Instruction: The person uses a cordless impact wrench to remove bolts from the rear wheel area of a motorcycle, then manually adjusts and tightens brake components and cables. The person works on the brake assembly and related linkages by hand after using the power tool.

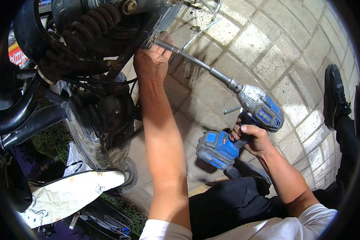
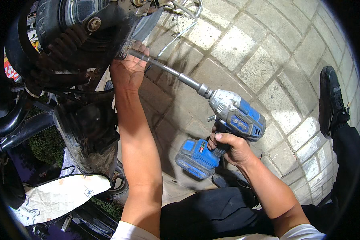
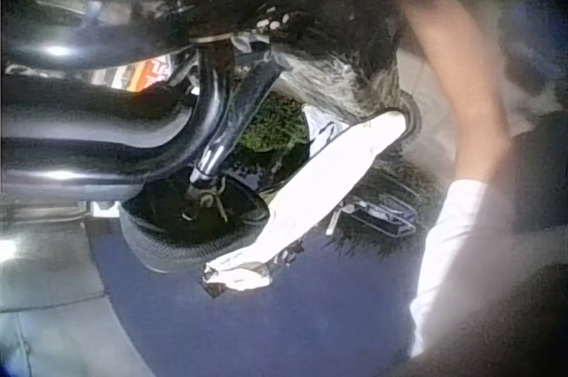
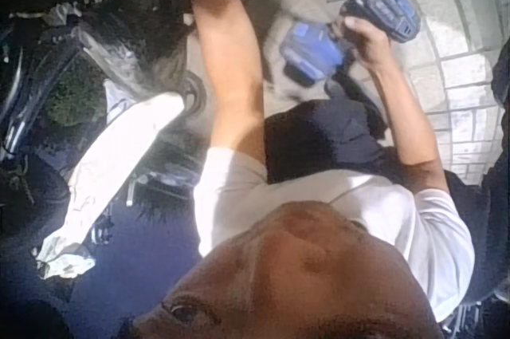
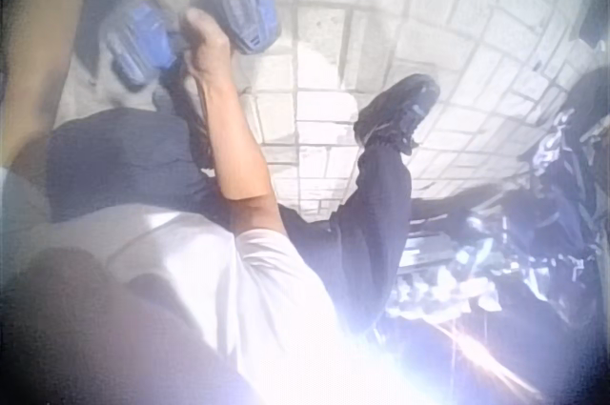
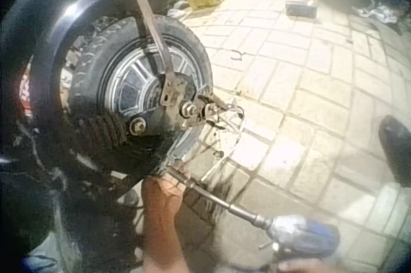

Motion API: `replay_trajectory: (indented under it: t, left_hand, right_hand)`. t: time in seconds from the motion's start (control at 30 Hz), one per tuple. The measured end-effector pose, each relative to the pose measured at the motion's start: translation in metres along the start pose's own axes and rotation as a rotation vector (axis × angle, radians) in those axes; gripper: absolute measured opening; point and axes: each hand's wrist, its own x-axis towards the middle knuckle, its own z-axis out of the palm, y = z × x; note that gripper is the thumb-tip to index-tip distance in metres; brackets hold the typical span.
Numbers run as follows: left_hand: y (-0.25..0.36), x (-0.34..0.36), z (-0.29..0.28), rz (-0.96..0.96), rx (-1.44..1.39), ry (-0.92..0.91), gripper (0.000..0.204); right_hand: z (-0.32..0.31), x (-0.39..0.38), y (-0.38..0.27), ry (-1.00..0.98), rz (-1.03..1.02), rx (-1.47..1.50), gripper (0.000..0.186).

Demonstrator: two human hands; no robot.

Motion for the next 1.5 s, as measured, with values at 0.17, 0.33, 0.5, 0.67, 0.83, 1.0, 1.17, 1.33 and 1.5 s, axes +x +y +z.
replay_trajectory:
  t: [0.17, 0.33, 0.5, 0.67, 0.83, 1.0, 1.17, 1.33, 1.5]
  left_hand:
    - [0.0004, -0.0019, 0.0042, 0.004, -0.016, 0.03, 0.035]
    - [0.0017, -0.0028, 0.0065, -0.027, -0.029, 0.061, 0.034]
    - [0.0018, -0.0012, 0.005, -0.027, -0.012, 0.06, 0.034]
    - [0.0006, -0.0007, 0.0048, -0.002, 0.021, 0.057, 0.034]
    - [0.0009, -0.0022, 0.0048, -0.002, -0.008, 0.045, 0.034]
    - [0.0006, -0.0021, 0.0037, 0.006, 0.041, 0.028, 0.036]
    - [0.0014, -0.0013, 0.0046, -0.003, 0.02, 0.036, 0.034]
    - [0.0014, -0.002, 0.004, -0.017, 0.004, 0.061, 0.035]
    - [0.0021, -0.0003, 0.0024, -0.031, 0.005, 0.025, 0.037]
  right_hand:
    - [0.002, -0.0009, 0.0003, 0.0, 0.002, 0.012, 0.03]
    - [0.0037, -0.0019, 0.0008, 0.023, -0.021, -0.036, 0.029]
    - [0.0033, -0.001, 0.0011, 0.007, -0.002, -0.001, 0.029]
    - [0.0043, -0.001, 0.0009, 0.022, 0.015, 0.01, 0.03]
    - [0.0056, -0.0015, -0.0028, 0.01, -0.012, -0.024, 0.029]
    - [0.0067, -0.002, -0.0032, 0.008, -0.004, -0.007, 0.029]
    - [0.0069, -0.0025, -0.0022, 0.016, 0.021, 0.037, 0.029]
    - [0.0073, -0.0031, -0.0019, 0.01, -0.008, 0.006, 0.029]
    - [0.0091, -0.0037, -0.0018, 0.033, -0.026, -0.044, 0.028]
